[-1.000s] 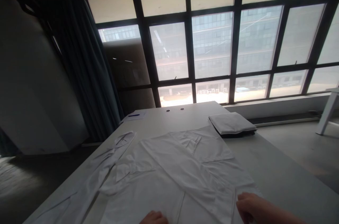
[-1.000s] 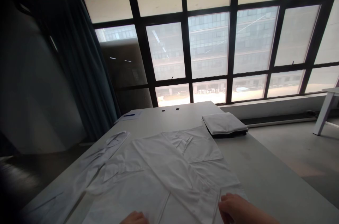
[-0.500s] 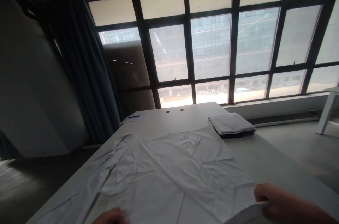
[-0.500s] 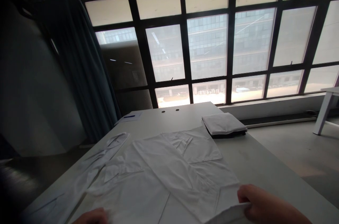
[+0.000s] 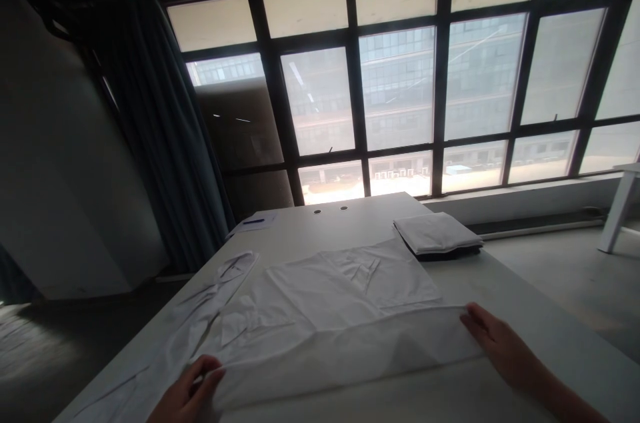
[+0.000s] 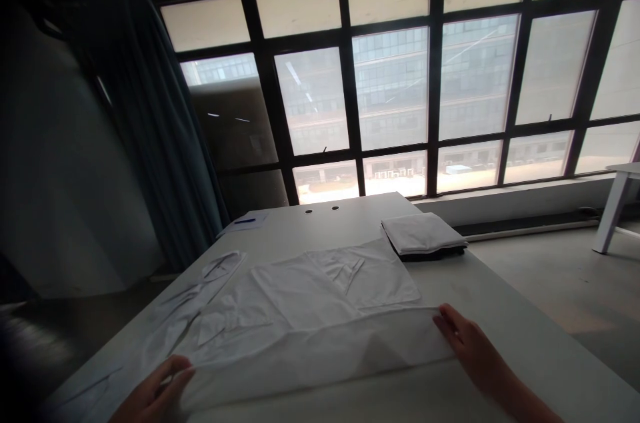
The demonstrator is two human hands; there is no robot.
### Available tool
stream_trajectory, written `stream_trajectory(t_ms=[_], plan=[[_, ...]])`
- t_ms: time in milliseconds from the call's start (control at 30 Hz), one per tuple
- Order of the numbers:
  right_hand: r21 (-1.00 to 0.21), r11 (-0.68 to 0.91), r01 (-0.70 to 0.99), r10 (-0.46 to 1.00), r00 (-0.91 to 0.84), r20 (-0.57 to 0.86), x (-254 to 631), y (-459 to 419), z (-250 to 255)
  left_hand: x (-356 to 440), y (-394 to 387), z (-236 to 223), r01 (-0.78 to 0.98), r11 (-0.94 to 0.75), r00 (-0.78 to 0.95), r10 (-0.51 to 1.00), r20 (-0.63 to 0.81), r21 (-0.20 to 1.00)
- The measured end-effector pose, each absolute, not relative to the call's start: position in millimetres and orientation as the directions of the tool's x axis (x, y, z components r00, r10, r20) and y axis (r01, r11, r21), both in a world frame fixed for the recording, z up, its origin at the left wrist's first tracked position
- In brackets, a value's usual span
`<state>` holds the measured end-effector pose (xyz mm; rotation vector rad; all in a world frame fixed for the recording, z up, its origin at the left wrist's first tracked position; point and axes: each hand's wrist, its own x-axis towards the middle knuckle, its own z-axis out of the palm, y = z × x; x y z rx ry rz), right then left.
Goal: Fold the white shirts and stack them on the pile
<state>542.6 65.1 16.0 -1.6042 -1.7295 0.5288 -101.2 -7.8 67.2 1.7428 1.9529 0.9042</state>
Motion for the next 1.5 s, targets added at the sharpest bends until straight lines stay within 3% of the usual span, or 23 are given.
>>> stream_trajectory(t_ms=[133,333,633,933,1200,1500], plan=[[-0.618,0.122,0.777,0.961,0.064,0.27,528.9,75.3,-12.2,-102.0,7.1,51.3,0.797,0.015,-0.181,0.96,0.215,0.604],[-0.427,0.042,0.903,0.962,0.078,0.261,525.0,82.9,-18.4,-110.2,27.4,28.3,0.846,0.014,-0.139,0.971,0.195,0.532],[-0.518,0.058,0.853,0.966,0.084,0.246,541.4,79.6,-7.1,-104.3,23.1,34.1,0.848,0.049,-0.186,0.96,0.21,0.528],[-0.341,-0.065,0.938,0.971,0.138,0.197,539.3,91.0,-19.9,-86.9,33.1,31.0,0.899,0.11,-0.2,0.964,0.174,0.425],[-0.33,-0.061,0.942,0.979,0.121,0.166,543.3,86.4,-12.6,-96.7,25.4,29.9,0.87,0.125,-0.215,0.967,0.137,0.477],[-0.401,-0.056,0.915,0.987,0.11,0.114,549.8,88.0,-7.6,-102.6,24.5,35.9,0.838,0.069,-0.216,0.953,0.214,0.541]])
